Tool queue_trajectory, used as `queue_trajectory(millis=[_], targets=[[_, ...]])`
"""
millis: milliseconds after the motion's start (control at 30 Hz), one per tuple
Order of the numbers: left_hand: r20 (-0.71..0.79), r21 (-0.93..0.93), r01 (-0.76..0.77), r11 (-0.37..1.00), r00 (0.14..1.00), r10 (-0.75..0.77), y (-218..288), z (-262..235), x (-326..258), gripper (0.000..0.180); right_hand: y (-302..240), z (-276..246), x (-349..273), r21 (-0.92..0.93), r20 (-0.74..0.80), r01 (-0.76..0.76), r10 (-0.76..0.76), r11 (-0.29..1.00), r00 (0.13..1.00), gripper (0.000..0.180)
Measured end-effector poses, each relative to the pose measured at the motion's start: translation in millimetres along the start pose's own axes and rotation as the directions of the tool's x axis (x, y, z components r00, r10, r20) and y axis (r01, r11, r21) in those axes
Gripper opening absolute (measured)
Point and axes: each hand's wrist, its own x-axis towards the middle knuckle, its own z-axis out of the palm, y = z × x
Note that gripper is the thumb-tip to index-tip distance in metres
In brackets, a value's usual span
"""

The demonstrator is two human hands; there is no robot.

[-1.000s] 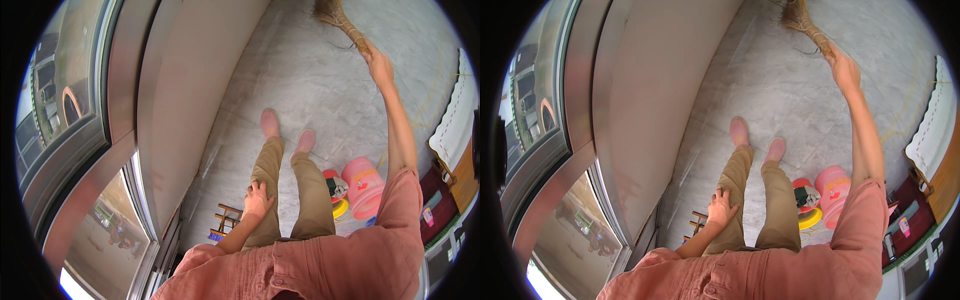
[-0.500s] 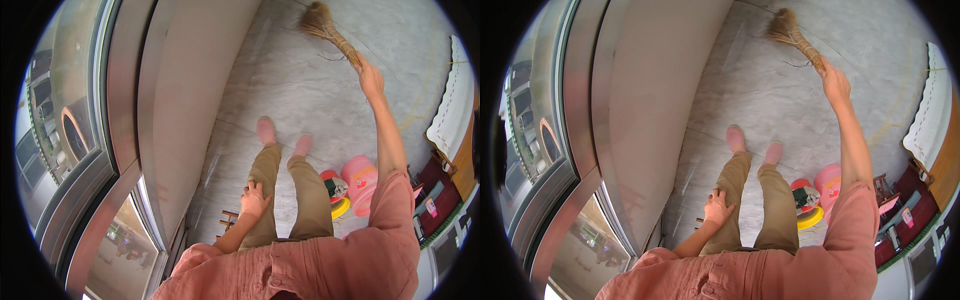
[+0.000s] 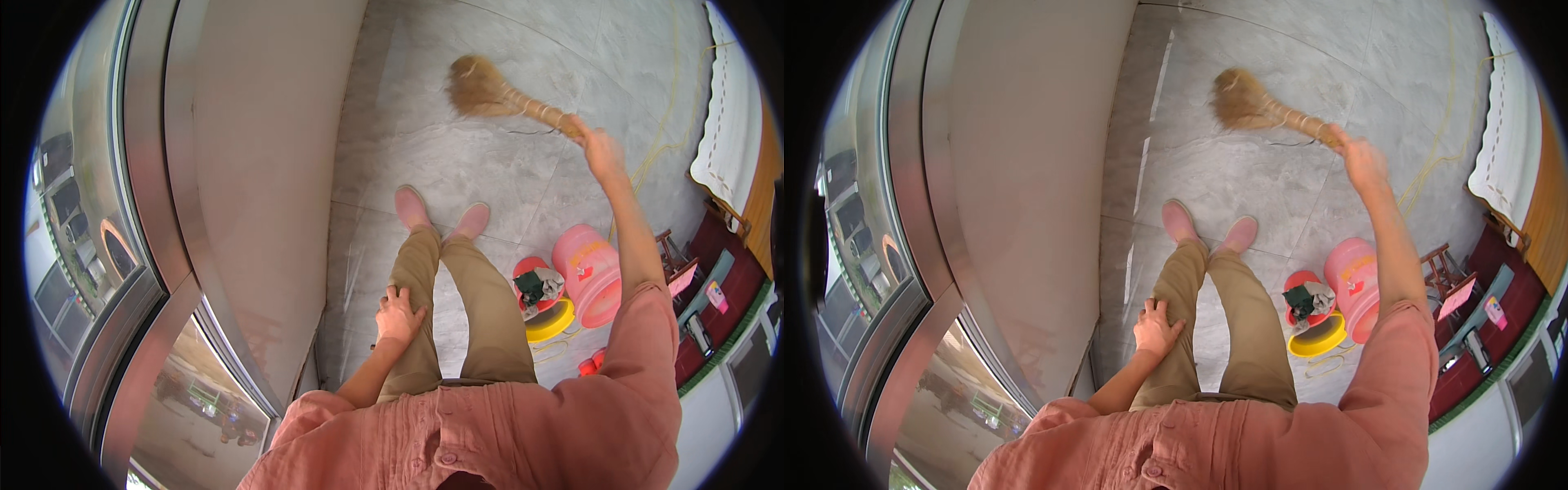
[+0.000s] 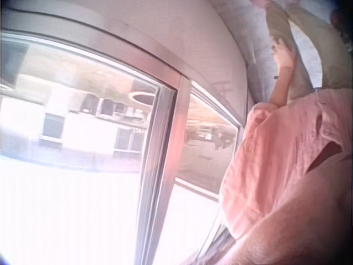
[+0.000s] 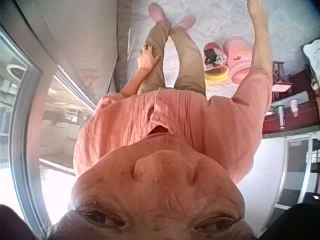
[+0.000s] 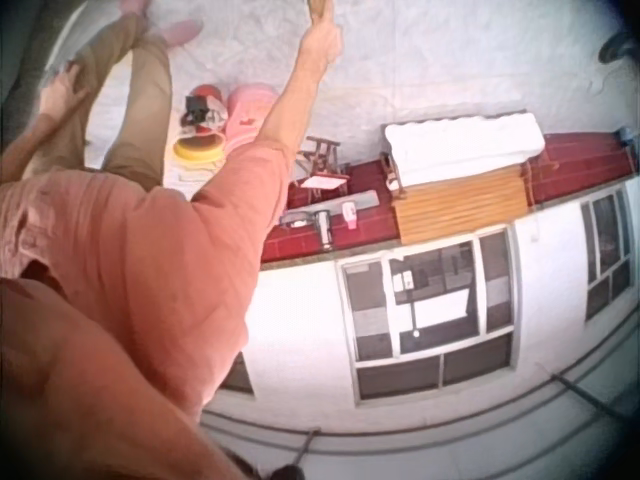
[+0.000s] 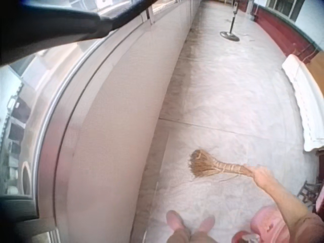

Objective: The person sweeps a tiled floor using a traditional straw broom. They move a small blue stool out of the way to access the area underneath and continue sweeping debris into a pile. The person works around a standing fan and other household items, systematically cleaning the floor surface.

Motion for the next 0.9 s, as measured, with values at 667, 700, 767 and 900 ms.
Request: queue_trajectory(millis=[667, 700, 767, 900], targets=[[0.076, -0.842, 0.0, 0.539, 0.99, 0.119, 193.3, -25.0, 77.5, 0.088, -103.5, 9.5, -260.0, 0.582, 0.019, -0.28, 0.332, 0.763, 0.943, 0.067], [0.086, -0.876, 0.022, 0.481, 0.99, 0.112, 215.7, -33.8, 79.3, 0.099, -110.5, 4.0, -275.2, 0.604, 0.005, -0.266, 0.33, 0.751, 0.944, 0.069], [0.257, -0.886, 0.195, 0.421, 0.962, 0.096, 240.9, -46.3, 79.9, 0.086, -116.5, -13.4, -285.7, 0.657, 0.145, -0.284, 0.253, 0.698, 0.956, 0.075], [0.319, -0.924, 0.264, 0.279, 0.931, 0.177, 224.5, -37.0, 86.5, 0.056, -105.6, -23.6, -294.8, 0.842, 0.25, -0.25, 0.066, 0.479, 0.966, 0.081]])
